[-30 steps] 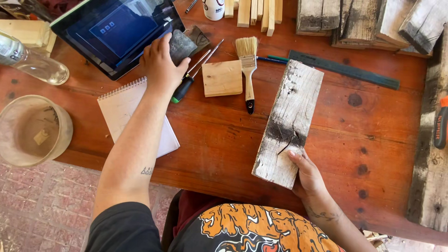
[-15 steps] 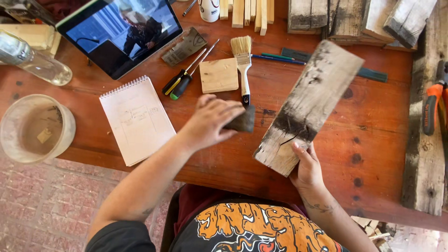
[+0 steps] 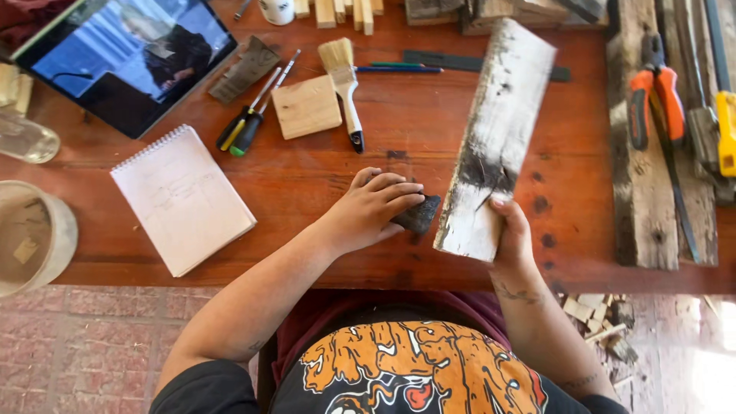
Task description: The person uses a screwdriver to pry at a nail embedded in a weathered wooden plank, then switches to pliers to grip and pull the nail out. The person repeats this process to remove additional nails from the same plank.
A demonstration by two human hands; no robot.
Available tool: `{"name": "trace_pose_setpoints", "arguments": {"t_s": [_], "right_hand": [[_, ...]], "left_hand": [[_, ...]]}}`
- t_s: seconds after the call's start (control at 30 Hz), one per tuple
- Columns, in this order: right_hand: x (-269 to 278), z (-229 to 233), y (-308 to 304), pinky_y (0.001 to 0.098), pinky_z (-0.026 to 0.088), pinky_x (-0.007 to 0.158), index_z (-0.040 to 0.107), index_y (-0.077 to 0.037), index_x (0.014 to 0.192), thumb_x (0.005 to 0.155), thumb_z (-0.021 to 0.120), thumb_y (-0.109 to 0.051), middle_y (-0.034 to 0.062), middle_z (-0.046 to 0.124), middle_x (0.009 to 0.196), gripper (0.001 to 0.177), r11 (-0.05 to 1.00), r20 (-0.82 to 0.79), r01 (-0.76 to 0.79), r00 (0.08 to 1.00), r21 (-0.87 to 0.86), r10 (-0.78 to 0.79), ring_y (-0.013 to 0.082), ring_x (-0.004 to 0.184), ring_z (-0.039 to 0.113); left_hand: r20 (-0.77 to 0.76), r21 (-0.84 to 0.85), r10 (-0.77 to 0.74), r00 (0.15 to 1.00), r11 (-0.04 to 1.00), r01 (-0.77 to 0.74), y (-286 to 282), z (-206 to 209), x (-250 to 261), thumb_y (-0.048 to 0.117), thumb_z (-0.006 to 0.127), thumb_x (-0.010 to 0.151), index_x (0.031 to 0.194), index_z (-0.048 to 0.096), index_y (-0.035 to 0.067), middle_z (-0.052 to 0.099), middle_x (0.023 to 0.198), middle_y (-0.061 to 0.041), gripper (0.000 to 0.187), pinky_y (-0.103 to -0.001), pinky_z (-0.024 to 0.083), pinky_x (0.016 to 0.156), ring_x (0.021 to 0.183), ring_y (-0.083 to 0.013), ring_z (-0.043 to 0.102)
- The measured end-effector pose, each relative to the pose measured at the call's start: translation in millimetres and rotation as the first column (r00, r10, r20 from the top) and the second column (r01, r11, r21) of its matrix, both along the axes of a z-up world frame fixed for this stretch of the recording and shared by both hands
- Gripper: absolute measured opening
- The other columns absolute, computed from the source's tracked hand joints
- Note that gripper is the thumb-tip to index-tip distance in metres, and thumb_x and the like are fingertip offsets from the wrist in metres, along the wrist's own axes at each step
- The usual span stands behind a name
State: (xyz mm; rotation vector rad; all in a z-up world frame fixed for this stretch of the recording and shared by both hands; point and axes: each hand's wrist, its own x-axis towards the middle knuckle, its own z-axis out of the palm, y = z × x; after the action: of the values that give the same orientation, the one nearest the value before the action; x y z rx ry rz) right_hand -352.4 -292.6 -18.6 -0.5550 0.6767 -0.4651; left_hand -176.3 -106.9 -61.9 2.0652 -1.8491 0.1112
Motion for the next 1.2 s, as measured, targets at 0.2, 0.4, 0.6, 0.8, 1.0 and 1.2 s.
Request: {"name": "trace_pose_setpoints", "arguments": {"t_s": [0.2, 0.4, 0.6, 0.8, 1.0, 1.2], "right_hand": [[-19.8, -39.9, -17.5, 0.0506, 0.071, 0.068, 0.074, -0.012, 0.118, 0.088, 0.068, -0.021, 0.0187, 0.082, 0.099, 0.031, 0.997, 0.056, -0.044, 0.998, 0.058, 0.041, 0.0385, 0.086, 0.083], [-37.2, -123.5, -52.6, 0.0619, 0.069, 0.084, 0.063, -0.011, 0.138, 0.091, 0.064, -0.004, 0.0264, 0.077, 0.114, 0.047, 0.986, 0.142, 0.001, 0.99, -0.168, 0.024, 0.0471, 0.102, 0.08], [-24.5, -118.6, -46.0, 0.056, 0.064, 0.102, 0.057, -0.015, 0.148, 0.1, 0.072, -0.002, 0.0196, 0.07, 0.14, 0.052, 0.835, 0.17, 0.106, 0.985, -0.54, -0.015, 0.0373, 0.126, 0.072], [-17.3, -135.0, -66.5, 0.0531, 0.058, 0.11, 0.059, -0.009, 0.142, 0.099, 0.078, 0.003, 0.0161, 0.072, 0.133, 0.049, 0.587, 0.121, 0.057, 0.99, -0.808, 0.071, 0.0261, 0.124, 0.068], [-0.7, -86.1, -35.0, 0.047, 0.059, 0.099, 0.064, -0.007, 0.135, 0.103, 0.077, 0.0, 0.015, 0.072, 0.122, 0.035, 0.554, 0.09, 0.003, 0.988, -0.833, 0.129, 0.0203, 0.118, 0.063], [-3.1, -62.6, -13.7, 0.0445, 0.061, 0.097, 0.065, -0.006, 0.135, 0.1, 0.077, -0.001, 0.0096, 0.073, 0.117, 0.038, 0.674, 0.123, 0.005, 0.984, -0.739, 0.128, 0.0165, 0.111, 0.067]], "left_hand": [[0.014, -0.045, 0.005, 1.0, 0.999, -0.005, 0.8, -1.5, -16.2, 0.036, 0.089, 0.084, 0.141, 0.065, 0.024, 0.061, 0.151, 0.0, 0.062, -0.048, 0.036, 0.118, 0.14, -0.0234, 0.053], [-0.01, -0.03, 0.093, 0.996, 0.995, -0.093, 17.1, -19.9, -37.9, 0.054, 0.08, 0.091, 0.145, 0.065, 0.018, 0.061, 0.149, -0.005, 0.067, -0.047, 0.038, 0.118, 0.138, -0.0254, 0.055], [-0.02, -0.123, 0.207, 0.978, 0.97, -0.207, 9.8, -19.9, -45.3, 0.05, 0.079, 0.095, 0.146, 0.065, 0.017, 0.067, 0.144, -0.006, 0.062, -0.054, 0.028, 0.128, 0.141, -0.0253, 0.058], [0.004, -0.163, 0.305, 0.952, 0.94, -0.3, 18.5, -31.8, -39.0, 0.048, 0.081, 0.088, 0.13, 0.073, 0.021, 0.068, 0.13, -0.002, 0.051, -0.046, 0.04, 0.119, 0.127, -0.0232, 0.062], [-0.182, -0.172, 0.277, 0.943, 0.936, -0.308, 11.2, -7.1, -34.8, 0.039, 0.081, 0.095, 0.146, 0.066, 0.013, 0.066, 0.14, -0.009, 0.058, -0.053, 0.034, 0.124, 0.138, -0.0291, 0.058], [-0.486, -0.168, 0.217, 0.847, 0.927, -0.334, 10.1, 14.4, -28.3, 0.044, 0.072, 0.105, 0.153, 0.056, 0.01, 0.064, 0.142, -0.015, 0.061, -0.05, 0.042, 0.118, 0.137, -0.0357, 0.061]]}}
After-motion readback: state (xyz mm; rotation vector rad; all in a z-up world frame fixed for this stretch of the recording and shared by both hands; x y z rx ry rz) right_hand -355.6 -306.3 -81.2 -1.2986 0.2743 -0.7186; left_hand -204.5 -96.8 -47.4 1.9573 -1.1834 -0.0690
